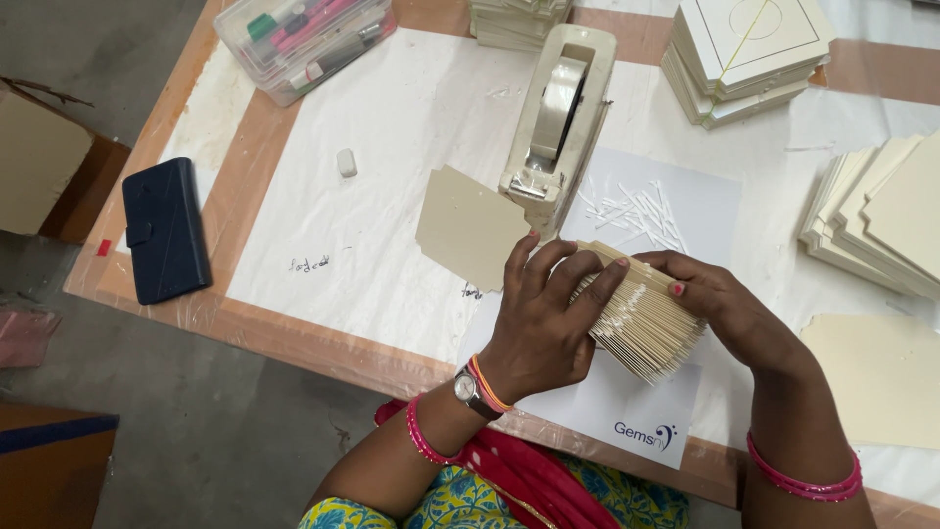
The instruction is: The person assembles paper components by hand, folding and aligning small white cards and securing them with thin white strips.
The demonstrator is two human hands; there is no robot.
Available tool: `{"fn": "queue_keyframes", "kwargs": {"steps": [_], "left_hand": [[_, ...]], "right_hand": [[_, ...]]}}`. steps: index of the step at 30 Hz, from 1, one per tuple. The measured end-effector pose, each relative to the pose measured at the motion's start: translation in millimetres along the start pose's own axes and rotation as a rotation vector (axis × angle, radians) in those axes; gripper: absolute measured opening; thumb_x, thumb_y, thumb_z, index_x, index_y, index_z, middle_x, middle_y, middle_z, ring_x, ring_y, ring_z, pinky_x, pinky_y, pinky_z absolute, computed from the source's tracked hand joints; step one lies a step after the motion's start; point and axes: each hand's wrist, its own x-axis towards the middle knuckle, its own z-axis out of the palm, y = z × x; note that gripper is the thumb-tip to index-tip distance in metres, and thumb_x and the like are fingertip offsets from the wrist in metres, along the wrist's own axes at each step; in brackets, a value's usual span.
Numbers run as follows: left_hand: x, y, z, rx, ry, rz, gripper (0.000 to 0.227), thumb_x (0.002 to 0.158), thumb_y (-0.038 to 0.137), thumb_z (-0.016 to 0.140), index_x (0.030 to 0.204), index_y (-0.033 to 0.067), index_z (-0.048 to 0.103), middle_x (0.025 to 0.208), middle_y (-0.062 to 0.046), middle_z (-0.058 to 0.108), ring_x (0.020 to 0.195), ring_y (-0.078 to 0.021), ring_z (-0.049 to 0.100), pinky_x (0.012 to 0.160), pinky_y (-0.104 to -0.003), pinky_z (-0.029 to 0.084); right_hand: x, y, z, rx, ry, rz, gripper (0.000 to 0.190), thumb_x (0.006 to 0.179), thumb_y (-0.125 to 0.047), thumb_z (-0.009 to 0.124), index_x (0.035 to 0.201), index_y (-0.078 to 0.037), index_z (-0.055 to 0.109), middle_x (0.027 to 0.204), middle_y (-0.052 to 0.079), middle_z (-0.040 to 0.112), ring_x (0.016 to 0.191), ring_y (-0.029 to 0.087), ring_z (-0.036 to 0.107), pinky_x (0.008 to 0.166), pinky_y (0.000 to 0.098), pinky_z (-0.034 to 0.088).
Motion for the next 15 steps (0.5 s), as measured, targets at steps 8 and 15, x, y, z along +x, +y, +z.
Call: {"fn": "queue_keyframes", "kwargs": {"steps": [8,15], "left_hand": [[-2.7,-0.9,-0.4,-0.007,0.016,-0.004,0.072,0.072,0.009,0.069,0.142,0.0122,0.055,0.135,-0.009,0.050,0.137,-0.0336,0.043,0.125,-0.064,0.026],[-0.3,0.1,-1.9,-0.006,-0.001,-0.004,0.073,0.072,0.009,0.070,0.143,0.0121,0.056,0.133,-0.009,0.050,0.135,-0.0333,0.044,0.125,-0.064,0.026]], "right_hand": [[-0.7,-2.6,2.2,-0.035,0.026,-0.004,0.067,0.090,-0.048,0.047,0.136,-0.002,0.062,0.121,0.017,0.072,0.118,0.027,0.064,0.102,0.0382,0.046],[-0.1,-2.6,3.6,-0.008,0.010,0.026,0.071,0.094,-0.057,0.043,0.135,-0.003,0.064,0.118,0.016,0.074,0.112,0.026,0.067,0.096,0.0382,0.050]]}}
